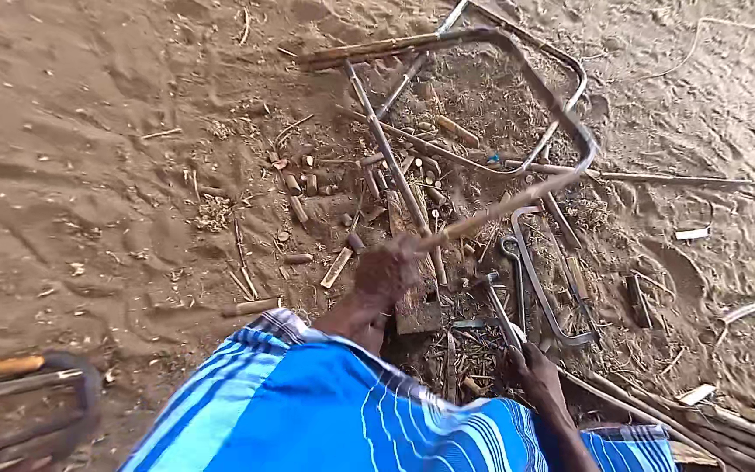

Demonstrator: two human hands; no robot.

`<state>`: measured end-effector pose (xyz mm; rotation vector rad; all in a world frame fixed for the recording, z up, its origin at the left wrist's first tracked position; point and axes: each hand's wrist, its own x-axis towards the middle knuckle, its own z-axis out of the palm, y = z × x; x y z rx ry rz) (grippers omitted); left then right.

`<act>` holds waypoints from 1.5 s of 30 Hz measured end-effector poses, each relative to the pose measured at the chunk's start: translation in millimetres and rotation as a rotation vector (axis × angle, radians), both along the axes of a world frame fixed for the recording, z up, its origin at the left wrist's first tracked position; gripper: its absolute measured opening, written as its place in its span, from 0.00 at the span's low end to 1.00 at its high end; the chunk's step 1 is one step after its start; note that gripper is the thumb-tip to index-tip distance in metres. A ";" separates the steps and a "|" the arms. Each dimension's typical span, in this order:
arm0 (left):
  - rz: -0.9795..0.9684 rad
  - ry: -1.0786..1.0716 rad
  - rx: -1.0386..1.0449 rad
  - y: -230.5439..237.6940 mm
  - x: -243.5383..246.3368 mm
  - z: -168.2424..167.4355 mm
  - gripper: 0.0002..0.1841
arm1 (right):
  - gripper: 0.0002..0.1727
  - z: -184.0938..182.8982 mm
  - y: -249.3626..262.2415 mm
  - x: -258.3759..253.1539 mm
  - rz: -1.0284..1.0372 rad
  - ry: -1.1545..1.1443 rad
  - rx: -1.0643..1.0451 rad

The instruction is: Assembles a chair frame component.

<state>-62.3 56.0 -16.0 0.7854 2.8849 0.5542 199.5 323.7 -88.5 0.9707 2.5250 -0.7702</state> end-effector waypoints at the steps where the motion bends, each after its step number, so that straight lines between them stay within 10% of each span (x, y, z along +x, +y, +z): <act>1: 0.033 0.076 0.034 -9.4 -7.5 24.3 0.18 | 0.23 -0.8 -5.8 3.0 0.011 0.024 0.036; 7: 0.288 0.234 0.690 -53.1 -43.8 128.8 0.22 | 0.26 13.4 -37.0 -20.9 0.160 0.195 0.191; 19: 0.995 -0.529 1.634 -127.7 15.4 86.1 0.21 | 0.47 21.9 -176.1 -136.4 -0.265 -0.029 -0.363; 24: 0.948 -0.843 1.603 -133.3 53.7 70.5 0.17 | 0.33 31.9 -187.6 -132.3 -0.309 0.172 -0.600; 29: 0.943 -0.934 1.453 -129.8 67.2 59.0 0.19 | 0.32 101.2 -235.3 -115.5 0.333 0.019 -0.049; 33: 0.793 -1.010 1.348 -134.0 72.9 43.6 0.23 | 0.37 94.7 -261.3 -72.7 0.438 -0.072 0.022; 39: 0.860 -1.093 1.020 -91.0 125.2 162.1 0.20 | 0.44 76.2 -271.6 -30.8 0.320 -0.201 0.017; 42: 0.800 -1.164 1.084 -92.2 98.0 95.2 0.21 | 0.45 80.2 -255.4 -28.4 0.438 -0.242 -0.038; 45: 0.550 -1.127 0.713 -112.2 51.3 5.5 0.35 | 0.38 93.6 -198.1 -42.4 0.499 -0.205 -0.121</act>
